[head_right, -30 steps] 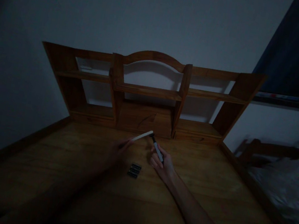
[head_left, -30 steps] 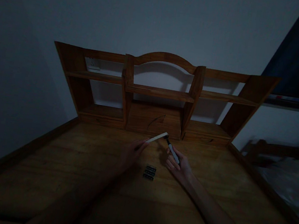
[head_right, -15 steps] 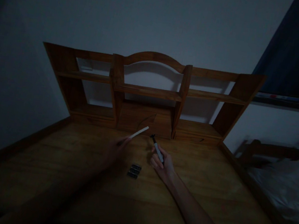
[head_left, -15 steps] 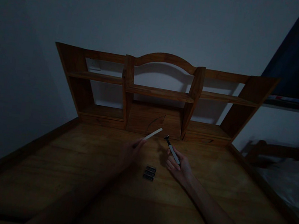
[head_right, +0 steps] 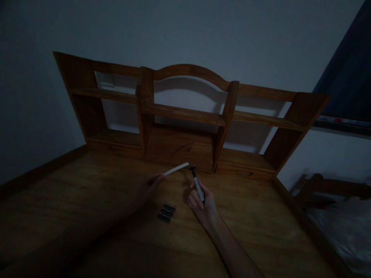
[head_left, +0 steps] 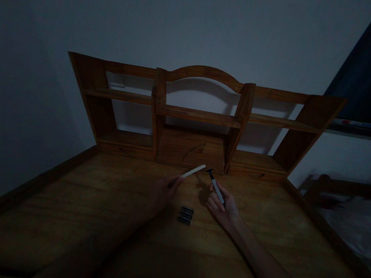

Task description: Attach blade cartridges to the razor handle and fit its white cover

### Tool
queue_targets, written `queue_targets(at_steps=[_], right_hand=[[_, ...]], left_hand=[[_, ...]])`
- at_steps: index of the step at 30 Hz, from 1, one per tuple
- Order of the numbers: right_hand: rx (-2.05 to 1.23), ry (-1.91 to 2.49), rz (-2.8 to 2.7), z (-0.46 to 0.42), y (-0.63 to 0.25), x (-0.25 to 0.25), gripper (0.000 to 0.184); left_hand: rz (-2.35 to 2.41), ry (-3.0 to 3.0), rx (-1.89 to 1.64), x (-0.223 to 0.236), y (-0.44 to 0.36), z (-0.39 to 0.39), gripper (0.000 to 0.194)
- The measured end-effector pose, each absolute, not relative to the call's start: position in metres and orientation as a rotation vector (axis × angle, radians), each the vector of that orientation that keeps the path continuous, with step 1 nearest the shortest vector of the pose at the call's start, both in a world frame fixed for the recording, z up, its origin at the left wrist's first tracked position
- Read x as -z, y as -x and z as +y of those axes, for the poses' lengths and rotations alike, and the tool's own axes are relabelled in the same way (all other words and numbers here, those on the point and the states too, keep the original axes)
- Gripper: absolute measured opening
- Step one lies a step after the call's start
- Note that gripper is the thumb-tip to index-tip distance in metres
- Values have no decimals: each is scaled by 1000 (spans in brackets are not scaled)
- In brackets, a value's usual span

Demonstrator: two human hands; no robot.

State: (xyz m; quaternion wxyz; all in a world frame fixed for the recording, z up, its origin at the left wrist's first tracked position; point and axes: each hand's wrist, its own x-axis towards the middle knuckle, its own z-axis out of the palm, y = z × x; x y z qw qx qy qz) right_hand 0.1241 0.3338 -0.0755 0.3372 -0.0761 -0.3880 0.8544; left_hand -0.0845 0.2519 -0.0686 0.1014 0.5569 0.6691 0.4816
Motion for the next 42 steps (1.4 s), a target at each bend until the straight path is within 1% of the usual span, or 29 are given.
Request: queue_targets(at_steps=[10, 16, 21, 28, 35, 42], right_hand=[[-2237, 180, -961, 335, -127, 74, 30], [-2266, 170, -990, 335, -127, 75, 31], [-2268, 169, -984, 333, -125, 72, 31], [-2294, 156, -981, 334, -126, 74, 32], [-2308, 155, -981, 336, -126, 75, 35], [-2305, 142, -984, 335, -125, 74, 36]], left_hand=[[1948, -1681, -1457, 67, 78, 248, 36], [1983, -1600, -1468, 67, 82, 249, 37], [1947, -1597, -1541, 67, 81, 249, 37], [1968, -1664, -1429, 68, 80, 250, 37], [1848, -1588, -1551, 66, 80, 250, 39], [1896, -1584, -1451, 70, 86, 254, 39]])
